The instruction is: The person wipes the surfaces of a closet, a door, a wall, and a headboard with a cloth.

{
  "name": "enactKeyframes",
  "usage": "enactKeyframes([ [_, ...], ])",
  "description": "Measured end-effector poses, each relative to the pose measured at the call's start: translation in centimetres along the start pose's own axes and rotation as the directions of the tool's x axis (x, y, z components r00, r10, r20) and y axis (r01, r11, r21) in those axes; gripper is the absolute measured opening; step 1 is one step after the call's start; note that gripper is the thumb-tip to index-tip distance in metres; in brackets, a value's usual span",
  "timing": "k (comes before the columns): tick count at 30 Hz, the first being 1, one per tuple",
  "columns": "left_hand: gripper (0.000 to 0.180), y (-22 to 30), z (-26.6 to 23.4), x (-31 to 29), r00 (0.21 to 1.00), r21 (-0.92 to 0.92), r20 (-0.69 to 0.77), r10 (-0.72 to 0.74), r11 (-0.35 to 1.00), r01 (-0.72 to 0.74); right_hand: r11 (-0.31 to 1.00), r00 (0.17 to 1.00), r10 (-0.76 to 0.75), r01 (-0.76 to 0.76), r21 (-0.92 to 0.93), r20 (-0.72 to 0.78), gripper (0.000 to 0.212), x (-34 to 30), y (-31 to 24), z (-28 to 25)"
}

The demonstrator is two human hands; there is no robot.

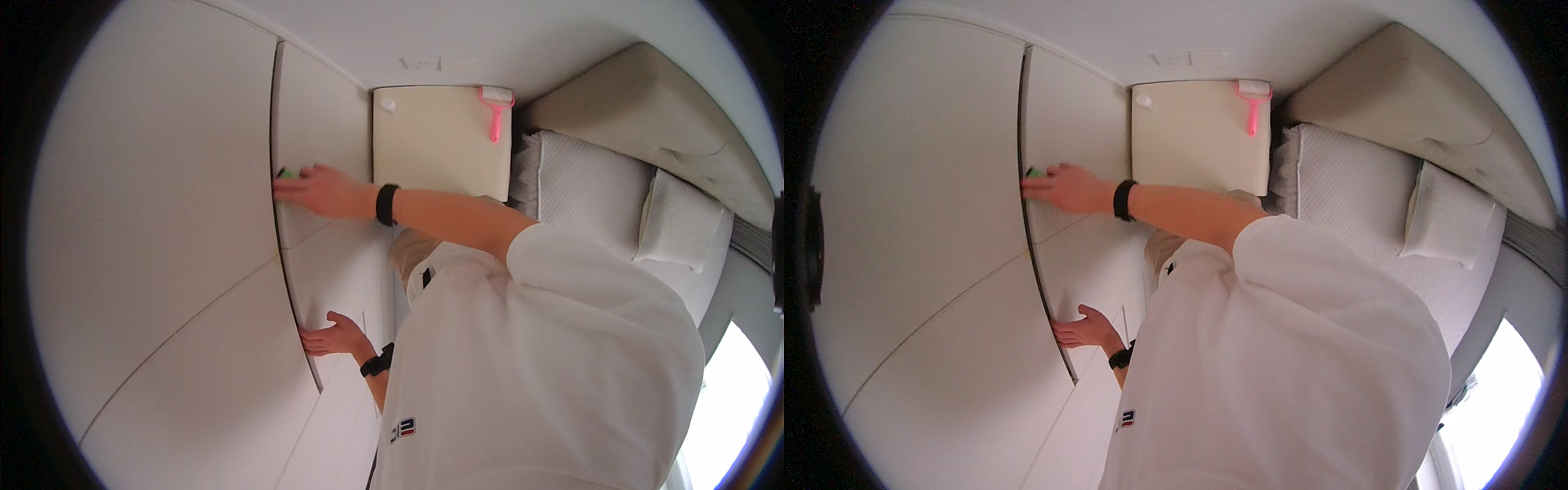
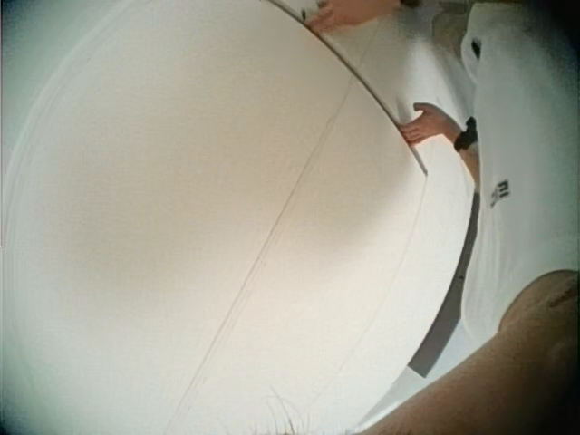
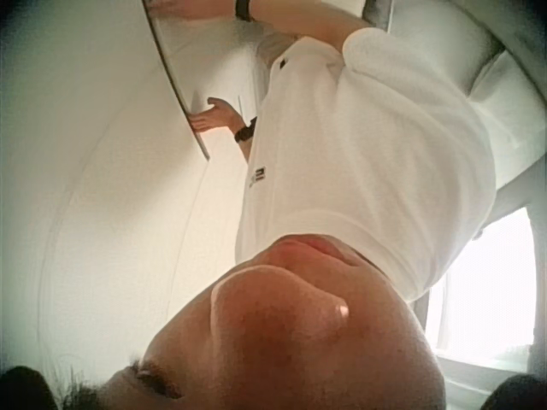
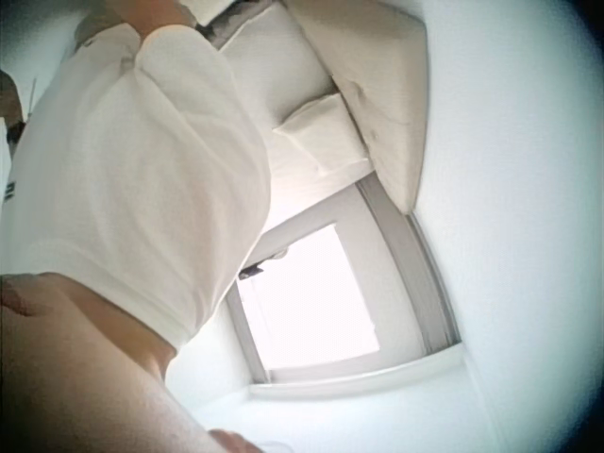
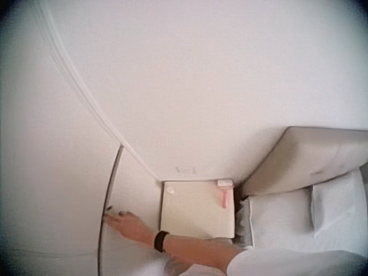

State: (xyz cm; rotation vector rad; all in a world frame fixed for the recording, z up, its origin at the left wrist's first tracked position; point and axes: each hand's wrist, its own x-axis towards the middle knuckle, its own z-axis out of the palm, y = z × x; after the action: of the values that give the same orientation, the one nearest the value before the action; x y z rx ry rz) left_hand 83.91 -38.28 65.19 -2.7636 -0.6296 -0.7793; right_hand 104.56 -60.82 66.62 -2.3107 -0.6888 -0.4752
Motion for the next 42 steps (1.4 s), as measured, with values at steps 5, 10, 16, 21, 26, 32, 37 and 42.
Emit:
enactKeyframes([
  [5, 0.066, 0.2, -1.2, 0.5, 0.991, -0.115, 0.088, 0.097, 0.990, -0.087, 0.993, 0.980, 0.100, -0.110, -0.051, -0.170, 0.056, 2.5, 5.1, -0.8],
  [10, 0.065, 1.0, -1.1, 0.7, 0.990, -0.209, 0.100, 0.095, 0.975, -0.073, 0.996, 0.977, 0.041, -0.058, -0.073, -0.211, 0.054, 1.6, 4.2, 0.8],
  [16, 0.065, 1.0, -1.4, 1.3, 0.985, -0.253, 0.145, 0.093, 0.966, -0.054, 0.987, 0.988, -0.153, 0.152, 0.048, 0.007, 0.051, -1.8, -3.9, 5.9],
  [21, 0.074, 0.4, -1.2, 2.0, 0.964, -0.469, 0.236, 0.119, 0.883, 0.005, 0.931, 0.944, -0.283, 0.229, 0.285, 0.168, 0.053, -3.8, -8.1, 8.3],
  [26, 0.064, 1.1, -1.7, 0.3, 0.960, -0.566, 0.261, 0.102, 0.822, 0.067, 0.832, 0.898, -0.355, 0.177, 0.525, 0.260, 0.045, -3.1, -10.3, 5.6],
  [32, 0.032, -4.4, 1.6, -14.1, 0.826, -0.618, 0.548, -0.130, 0.602, 0.505, 0.796, 0.955, -0.296, 0.233, 0.558, 0.024, 0.044, -0.3, -15.1, -0.7],
  [37, 0.029, -11.2, 5.1, -30.4, 0.495, -0.306, 0.808, -0.318, 0.492, 0.815, 0.610, 0.915, -0.009, 0.324, 0.723, -0.403, 0.042, 7.9, -18.6, -2.7],
  [42, 0.020, -18.2, -1.0, -49.9, 0.364, -0.086, 0.925, -0.109, 0.874, 0.478, 0.874, 0.789, -0.074, 0.346, 0.342, -0.610, 0.041, 9.8, -24.4, -0.4],
])
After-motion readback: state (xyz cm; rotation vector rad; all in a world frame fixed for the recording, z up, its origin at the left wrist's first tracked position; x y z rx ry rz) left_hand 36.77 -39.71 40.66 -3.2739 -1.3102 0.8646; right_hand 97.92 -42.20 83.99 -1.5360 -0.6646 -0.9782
